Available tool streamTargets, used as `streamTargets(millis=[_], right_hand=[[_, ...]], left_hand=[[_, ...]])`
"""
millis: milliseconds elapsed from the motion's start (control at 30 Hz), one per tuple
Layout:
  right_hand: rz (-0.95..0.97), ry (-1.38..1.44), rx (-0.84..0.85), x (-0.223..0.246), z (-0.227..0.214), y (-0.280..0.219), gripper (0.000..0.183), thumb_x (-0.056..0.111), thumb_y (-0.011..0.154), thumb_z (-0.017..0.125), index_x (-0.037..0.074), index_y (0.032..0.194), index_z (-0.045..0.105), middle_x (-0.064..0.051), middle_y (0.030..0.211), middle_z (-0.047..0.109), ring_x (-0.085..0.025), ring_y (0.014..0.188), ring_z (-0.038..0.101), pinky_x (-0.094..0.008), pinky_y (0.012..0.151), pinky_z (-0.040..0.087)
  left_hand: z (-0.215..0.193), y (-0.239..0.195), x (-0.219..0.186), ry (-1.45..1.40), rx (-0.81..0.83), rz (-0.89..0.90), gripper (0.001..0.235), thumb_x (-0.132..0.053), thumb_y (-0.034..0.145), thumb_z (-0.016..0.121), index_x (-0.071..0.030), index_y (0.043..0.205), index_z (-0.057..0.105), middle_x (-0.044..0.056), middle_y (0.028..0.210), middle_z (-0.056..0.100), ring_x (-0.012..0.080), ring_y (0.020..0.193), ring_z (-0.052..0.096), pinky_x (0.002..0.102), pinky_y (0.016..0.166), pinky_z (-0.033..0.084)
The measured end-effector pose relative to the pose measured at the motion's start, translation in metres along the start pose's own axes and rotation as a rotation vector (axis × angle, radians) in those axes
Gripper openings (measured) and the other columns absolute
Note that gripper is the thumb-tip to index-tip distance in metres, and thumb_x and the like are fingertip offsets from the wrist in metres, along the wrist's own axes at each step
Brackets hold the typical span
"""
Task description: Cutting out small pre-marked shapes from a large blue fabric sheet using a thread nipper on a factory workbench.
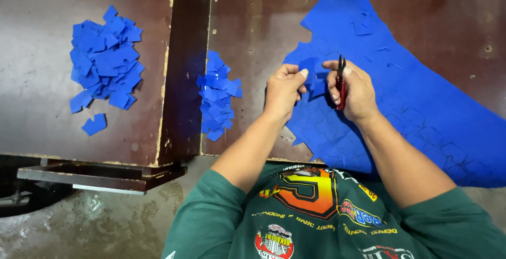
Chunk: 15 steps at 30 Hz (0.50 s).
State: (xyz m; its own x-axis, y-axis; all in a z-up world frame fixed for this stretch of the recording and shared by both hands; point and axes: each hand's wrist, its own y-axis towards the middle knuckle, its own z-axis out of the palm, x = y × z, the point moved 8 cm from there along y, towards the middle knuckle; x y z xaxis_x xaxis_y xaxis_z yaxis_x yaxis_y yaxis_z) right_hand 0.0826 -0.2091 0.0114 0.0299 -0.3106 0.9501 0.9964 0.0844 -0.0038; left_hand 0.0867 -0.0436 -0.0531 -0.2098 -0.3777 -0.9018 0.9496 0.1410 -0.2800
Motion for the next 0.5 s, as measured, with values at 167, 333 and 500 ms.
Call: streamTargets(millis=[167, 333, 500], right_hand=[[-0.044, -0.018, 0.021, -0.007, -0.006, 0.003, 0.037, 0.021, 0.104, 0.042, -0.006, 0.123, 0.058, -0.016, 0.071, 0.054, -0.015, 0.042, 0.047, -0.024, 0.035, 0.037], [-0.046, -0.047, 0.026, -0.009, -0.006, 0.003, 0.029, 0.018, 0.106, 0.041, -0.002, 0.119, 0.057, -0.016, 0.072, 0.055, -0.016, 0.043, 0.049, -0.024, 0.035, 0.037], [-0.067, -0.092, 0.011, -0.010, -0.006, 0.003, 0.022, 0.012, 0.104, 0.048, -0.003, 0.118, 0.057, -0.015, 0.072, 0.057, -0.014, 0.044, 0.048, -0.023, 0.035, 0.037]], left_hand=[[-0.002, -0.002, -0.001, -0.161, 0.002, -0.078, 0.019, -0.002, 0.095, 0.064, -0.001, 0.112, 0.054, 0.015, 0.086, 0.071, 0.0239, 0.072, 0.076, 0.023, 0.051, 0.062], [0.008, -0.009, -0.012, -0.210, 0.021, -0.144, 0.014, -0.007, 0.100, 0.059, -0.002, 0.111, 0.051, 0.023, 0.103, 0.075, 0.0287, 0.085, 0.077, 0.028, 0.062, 0.065], [-0.004, 0.005, 0.005, -0.188, -0.043, -0.106, 0.011, -0.015, 0.095, 0.071, -0.005, 0.097, 0.069, 0.010, 0.080, 0.070, 0.0203, 0.072, 0.075, 0.028, 0.058, 0.067]])
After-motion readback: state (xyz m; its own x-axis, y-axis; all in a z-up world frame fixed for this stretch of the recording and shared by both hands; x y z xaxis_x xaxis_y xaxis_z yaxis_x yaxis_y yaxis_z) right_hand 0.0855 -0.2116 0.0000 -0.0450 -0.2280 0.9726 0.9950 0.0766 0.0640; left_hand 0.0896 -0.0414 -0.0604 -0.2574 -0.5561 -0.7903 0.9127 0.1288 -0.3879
